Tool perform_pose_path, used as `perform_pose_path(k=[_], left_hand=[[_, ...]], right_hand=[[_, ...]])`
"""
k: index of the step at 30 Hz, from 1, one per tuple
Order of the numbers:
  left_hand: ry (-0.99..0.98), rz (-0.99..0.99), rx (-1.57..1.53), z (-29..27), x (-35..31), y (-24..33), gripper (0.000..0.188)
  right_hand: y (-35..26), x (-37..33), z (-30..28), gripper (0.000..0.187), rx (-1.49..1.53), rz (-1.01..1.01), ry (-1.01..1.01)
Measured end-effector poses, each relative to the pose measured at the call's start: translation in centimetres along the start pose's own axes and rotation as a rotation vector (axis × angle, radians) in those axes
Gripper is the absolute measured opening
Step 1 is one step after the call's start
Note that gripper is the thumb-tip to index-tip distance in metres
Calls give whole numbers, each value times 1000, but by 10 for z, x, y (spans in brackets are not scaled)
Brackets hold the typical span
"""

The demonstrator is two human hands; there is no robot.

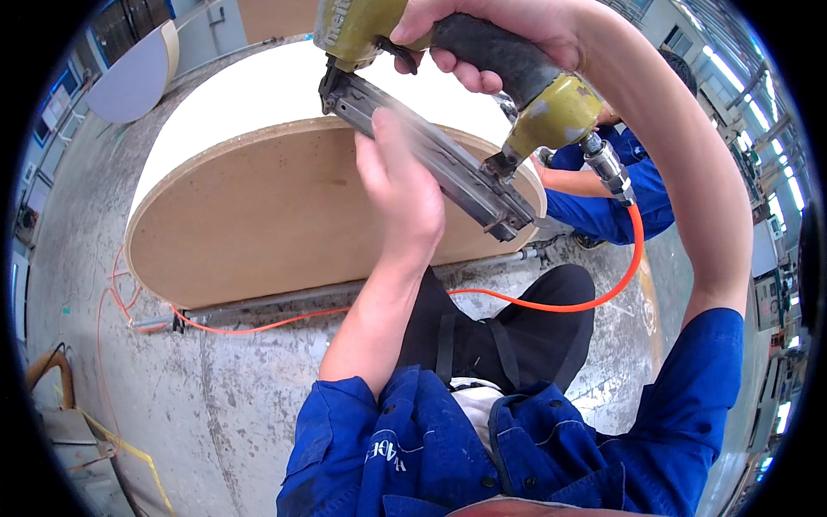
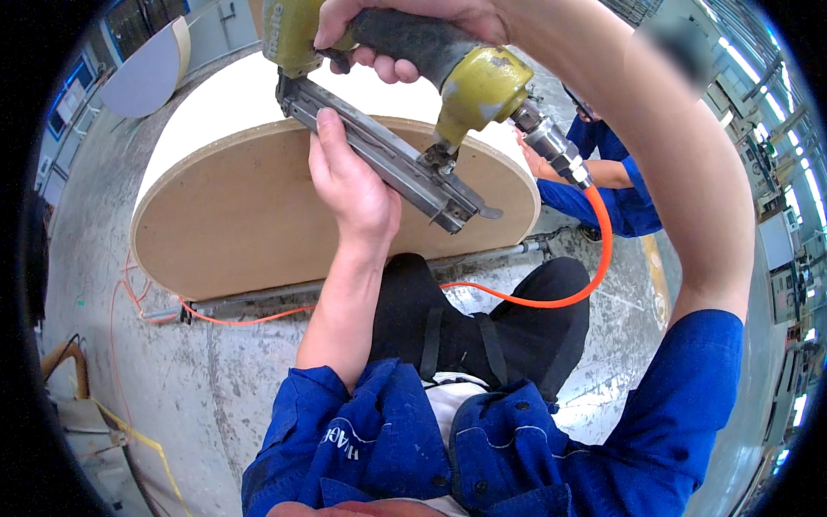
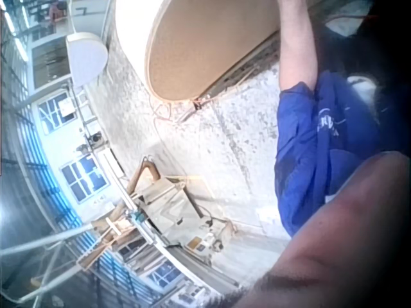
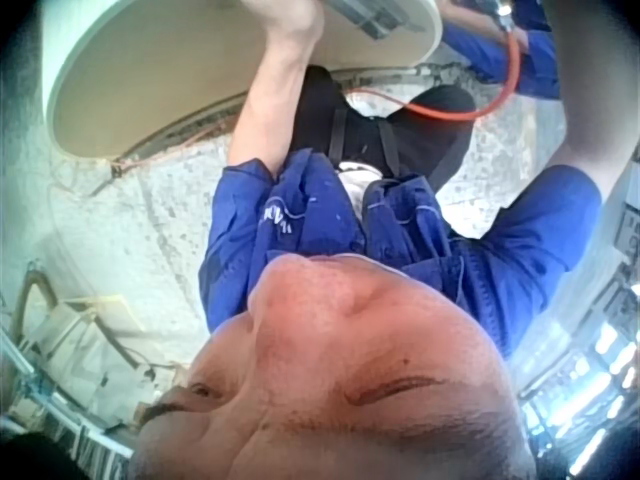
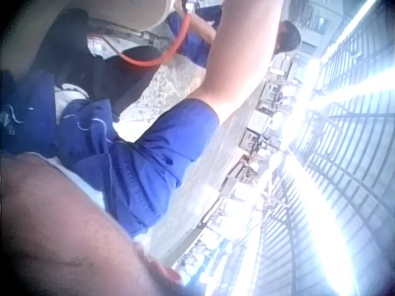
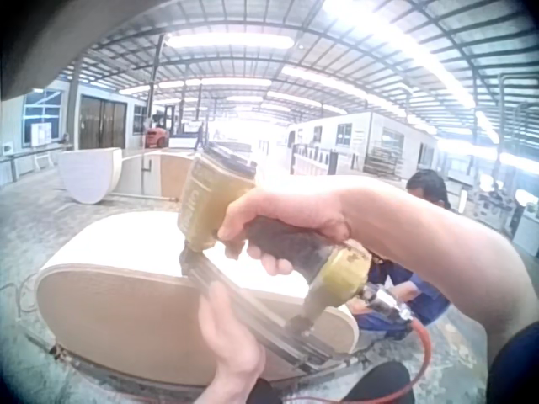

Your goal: The person kneels on the floor and uses a pneumatic nail gun to attach a curved wooden piece to a metal frame. They repeatedly position the nail gun, fire nails, and adjust the wood to secure it in place.

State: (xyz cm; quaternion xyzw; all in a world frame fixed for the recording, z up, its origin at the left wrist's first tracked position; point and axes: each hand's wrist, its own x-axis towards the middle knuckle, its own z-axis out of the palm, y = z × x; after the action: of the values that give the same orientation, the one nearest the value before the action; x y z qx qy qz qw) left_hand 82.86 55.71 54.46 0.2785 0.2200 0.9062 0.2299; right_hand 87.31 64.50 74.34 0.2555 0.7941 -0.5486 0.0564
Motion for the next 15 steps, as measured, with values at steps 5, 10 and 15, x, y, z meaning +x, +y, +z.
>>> perform_pose_path(k=[5,10,15], left_hand=[[-23,5,7,-2,0,-1,39],[-23,45,-29,4,0,2,39],[-1,25,20,0,1,1,41]], right_hand=[[-2,-5,1,27,-72,-87,18],[-3,-5,-1,26,-26,-49,14],[-5,-7,5,25,-21,-31,69]])
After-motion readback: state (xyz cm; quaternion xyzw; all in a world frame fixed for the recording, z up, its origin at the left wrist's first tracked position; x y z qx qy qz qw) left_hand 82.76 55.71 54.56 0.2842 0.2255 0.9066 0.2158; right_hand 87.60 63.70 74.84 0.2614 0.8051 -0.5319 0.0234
